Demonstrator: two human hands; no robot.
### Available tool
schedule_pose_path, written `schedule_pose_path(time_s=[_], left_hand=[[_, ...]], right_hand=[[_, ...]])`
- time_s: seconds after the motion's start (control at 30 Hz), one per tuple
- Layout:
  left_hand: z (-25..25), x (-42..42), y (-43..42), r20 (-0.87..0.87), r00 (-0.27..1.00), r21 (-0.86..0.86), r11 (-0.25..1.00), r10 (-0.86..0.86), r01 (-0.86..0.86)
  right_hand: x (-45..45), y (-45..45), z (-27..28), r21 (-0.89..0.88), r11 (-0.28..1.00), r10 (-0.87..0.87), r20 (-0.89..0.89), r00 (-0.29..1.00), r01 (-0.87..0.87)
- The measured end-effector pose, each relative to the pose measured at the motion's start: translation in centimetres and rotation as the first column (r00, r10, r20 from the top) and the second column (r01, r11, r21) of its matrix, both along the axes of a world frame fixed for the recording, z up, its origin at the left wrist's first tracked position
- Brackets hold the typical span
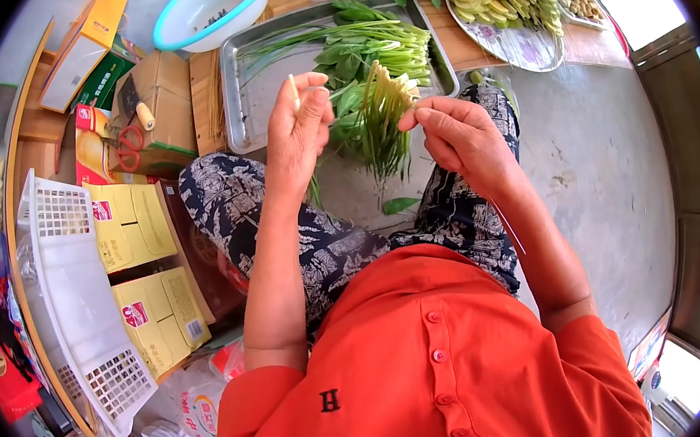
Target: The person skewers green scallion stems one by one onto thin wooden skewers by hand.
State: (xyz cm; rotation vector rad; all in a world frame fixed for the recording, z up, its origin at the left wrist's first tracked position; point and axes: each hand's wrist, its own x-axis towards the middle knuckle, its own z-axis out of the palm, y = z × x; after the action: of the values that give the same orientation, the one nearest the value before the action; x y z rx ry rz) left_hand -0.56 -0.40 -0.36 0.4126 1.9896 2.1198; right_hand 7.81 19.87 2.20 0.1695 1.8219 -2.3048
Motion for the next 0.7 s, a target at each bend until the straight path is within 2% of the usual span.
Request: schedule_pose_path(time_s=[0.17, 0.3, 0.37, 0.4, 0.47, 0.53, 0.6, 0.63, 0.7], left_hand=[[1.1, 0.8, 0.6, 0.114, 0.992, 0.071, 0.997, -0.052, 0.044], [0.6, 0.5, 0.4, 0.09, 0.966, -0.063, 0.967, -0.242, 0.248], [0.9, 0.9, 0.8, 0.13, 0.931, -0.105, 0.929, -0.341, 0.355], [0.9, 1.2, 1.2, 0.13, 0.928, -0.102, 0.927, -0.348, 0.362], [1.0, 1.7, 1.9, 0.045, 0.926, -0.209, 0.903, -0.374, 0.375], [1.8, 2.4, 2.3, 0.082, 0.923, -0.251, 0.888, -0.377, 0.385], [1.5, 2.6, 2.4, -0.079, 0.92, -0.283, 0.893, -0.384, 0.349], [1.6, 2.6, 2.3, -0.078, 0.921, -0.283, 0.894, -0.383, 0.348], [1.9, 2.5, 2.1, 0.117, 0.945, -0.131, 0.938, -0.306, 0.32]], right_hand=[[0.3, -0.1, 0.1, 0.028, 0.999, 0.019, -0.01, 1.0, -0.019], [0.3, -0.5, 0.8, -0.034, 0.999, 0.017, -0.06, 0.998, -0.02], [-0.5, -1.1, 1.3, 0.037, 0.993, -0.11, -0.068, 0.992, 0.112], [-0.7, -1.3, 1.5, 0.039, 0.992, -0.116, -0.068, 0.991, 0.119], [-1.2, -1.8, 1.8, 0.075, 0.991, -0.098, -0.144, 0.985, 0.109], [-1.5, -2.0, 0.8, 0.012, 0.995, -0.094, -0.193, 0.977, 0.099], [-1.6, -2.1, 0.7, -0.043, 0.997, -0.072, -0.189, 0.979, 0.065], [-1.7, -2.1, 0.7, -0.043, 0.997, -0.07, -0.187, 0.98, 0.063], [-1.8, -1.8, 0.7, 0.054, 0.987, -0.139, -0.158, 0.978, 0.149]])
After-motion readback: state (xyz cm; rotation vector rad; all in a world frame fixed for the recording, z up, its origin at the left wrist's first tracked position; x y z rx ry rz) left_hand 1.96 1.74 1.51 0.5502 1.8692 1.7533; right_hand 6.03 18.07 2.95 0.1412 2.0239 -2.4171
